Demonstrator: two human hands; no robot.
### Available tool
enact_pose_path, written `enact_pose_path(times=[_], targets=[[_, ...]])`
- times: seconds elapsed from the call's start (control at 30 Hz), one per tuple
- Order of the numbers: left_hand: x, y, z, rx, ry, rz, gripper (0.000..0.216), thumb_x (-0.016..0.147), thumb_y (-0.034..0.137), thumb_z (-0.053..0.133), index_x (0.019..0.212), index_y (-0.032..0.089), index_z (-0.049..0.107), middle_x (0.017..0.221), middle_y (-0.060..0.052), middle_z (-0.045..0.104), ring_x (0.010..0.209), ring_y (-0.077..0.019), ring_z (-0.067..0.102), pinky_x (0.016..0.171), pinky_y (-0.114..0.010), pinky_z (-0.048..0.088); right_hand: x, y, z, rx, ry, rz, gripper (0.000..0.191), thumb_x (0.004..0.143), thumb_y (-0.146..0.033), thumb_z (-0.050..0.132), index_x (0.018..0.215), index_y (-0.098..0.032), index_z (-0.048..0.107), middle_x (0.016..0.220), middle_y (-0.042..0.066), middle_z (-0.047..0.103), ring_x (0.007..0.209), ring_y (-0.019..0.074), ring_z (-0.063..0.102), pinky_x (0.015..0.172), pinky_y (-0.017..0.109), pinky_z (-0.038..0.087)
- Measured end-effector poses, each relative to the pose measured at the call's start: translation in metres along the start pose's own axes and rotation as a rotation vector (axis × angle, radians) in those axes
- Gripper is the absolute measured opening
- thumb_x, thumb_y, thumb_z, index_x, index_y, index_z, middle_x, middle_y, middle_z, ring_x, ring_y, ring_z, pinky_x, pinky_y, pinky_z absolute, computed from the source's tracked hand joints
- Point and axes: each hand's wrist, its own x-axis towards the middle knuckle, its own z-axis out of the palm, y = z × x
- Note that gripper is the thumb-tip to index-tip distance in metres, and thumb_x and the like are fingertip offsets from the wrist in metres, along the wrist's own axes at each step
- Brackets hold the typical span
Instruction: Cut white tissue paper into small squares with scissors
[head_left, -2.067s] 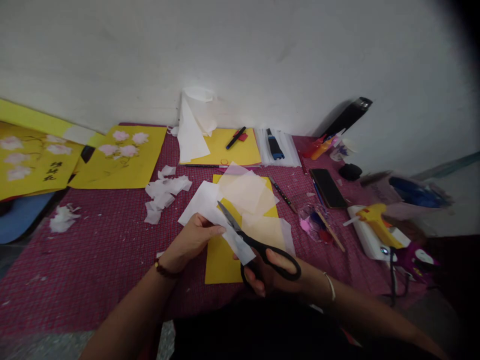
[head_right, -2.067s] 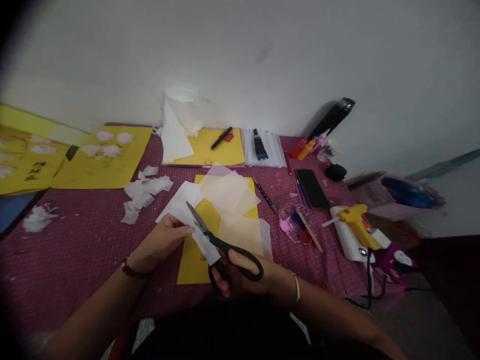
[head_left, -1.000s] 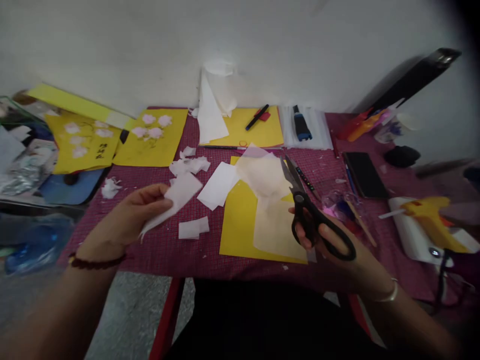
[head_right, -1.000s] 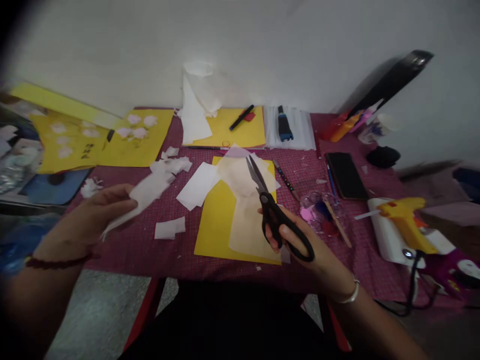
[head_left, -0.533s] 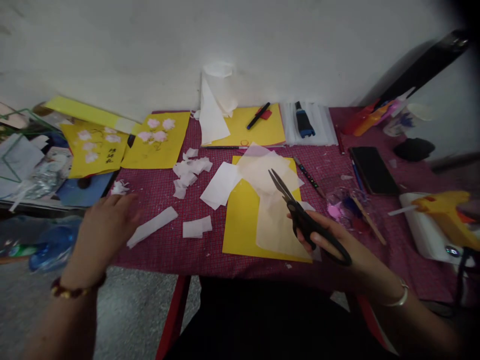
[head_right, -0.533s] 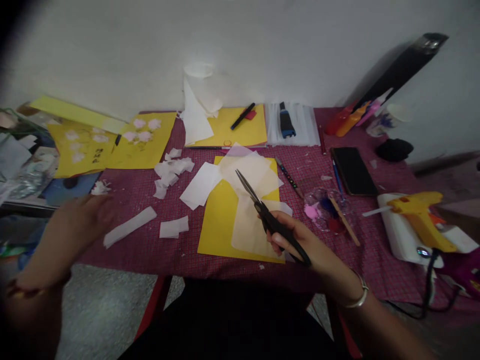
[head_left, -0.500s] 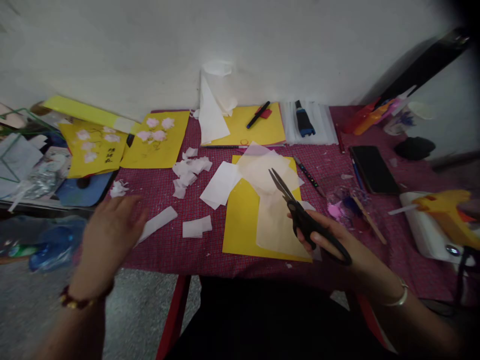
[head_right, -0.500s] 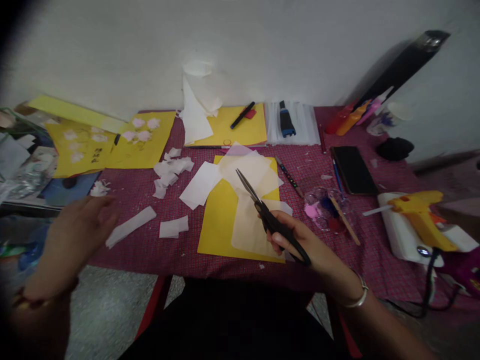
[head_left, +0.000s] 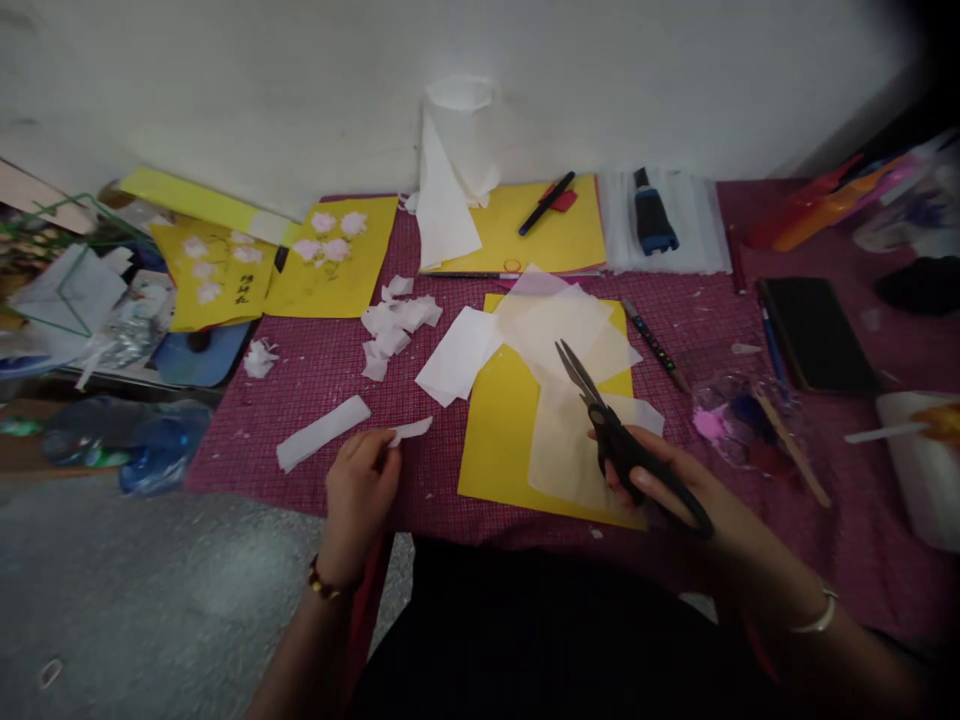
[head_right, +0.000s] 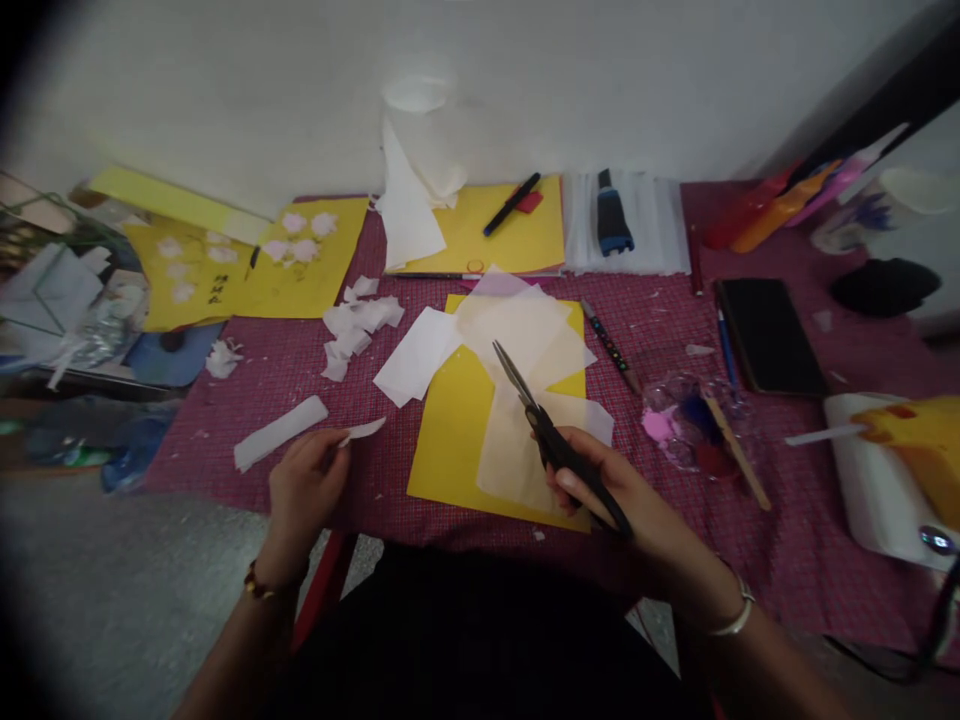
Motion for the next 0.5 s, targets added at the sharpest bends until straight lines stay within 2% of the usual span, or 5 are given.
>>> enact_pose_path(times=[0.1, 0.3, 0.43, 0.5], targets=[[0.001, -0.003, -0.002, -0.145, 0.095, -0.086, 0.015, 0.09, 0.026, 0.053, 0.089, 0.02, 0.067, 0.089, -0.006, 0.07, 0.083, -0.0205, 0.063, 0.078, -0.03, 0.045, 0.002, 0.007, -0.002, -0.002, -0.012, 0.014, 0.049, 0.089, -0.047, 0.06, 0.129, -0.02, 0.051, 0.086, 0.004, 0.055, 0.067, 0.0133, 0.052, 0.06, 0.026, 0.043], [0.002, -0.007, -0.003, -0.171, 0.051, -0.088, 0.021, 0.092, 0.024, 0.049, 0.079, 0.018, 0.065, 0.084, -0.005, 0.069, 0.078, -0.0177, 0.061, 0.076, -0.028, 0.045, 0.004, 0.006, -0.003, 0.011, -0.009, 0.002, 0.039, 0.087, -0.049, 0.061, 0.114, -0.021, 0.056, 0.083, 0.003, 0.056, 0.065, 0.0124, 0.051, 0.058, 0.025, 0.043], [-0.002, -0.004, 0.002, -0.204, 0.1, -0.095, 0.021, 0.09, 0.022, 0.049, 0.08, 0.017, 0.067, 0.086, -0.006, 0.069, 0.082, -0.0178, 0.062, 0.078, -0.03, 0.046, 0.007, 0.01, -0.005, 0.024, -0.019, -0.002, 0.043, 0.085, -0.052, 0.062, 0.115, -0.022, 0.056, 0.082, 0.003, 0.056, 0.062, 0.0121, 0.052, 0.057, 0.024, 0.044], [-0.002, -0.004, 0.003, -0.244, 0.172, -0.14, 0.016, 0.087, 0.022, 0.054, 0.079, 0.017, 0.067, 0.087, -0.005, 0.069, 0.083, -0.0176, 0.062, 0.079, -0.03, 0.047, 0.008, 0.013, -0.006, 0.019, -0.028, -0.004, 0.046, 0.086, -0.052, 0.062, 0.12, -0.022, 0.055, 0.082, 0.003, 0.056, 0.062, 0.0124, 0.053, 0.056, 0.025, 0.044]])
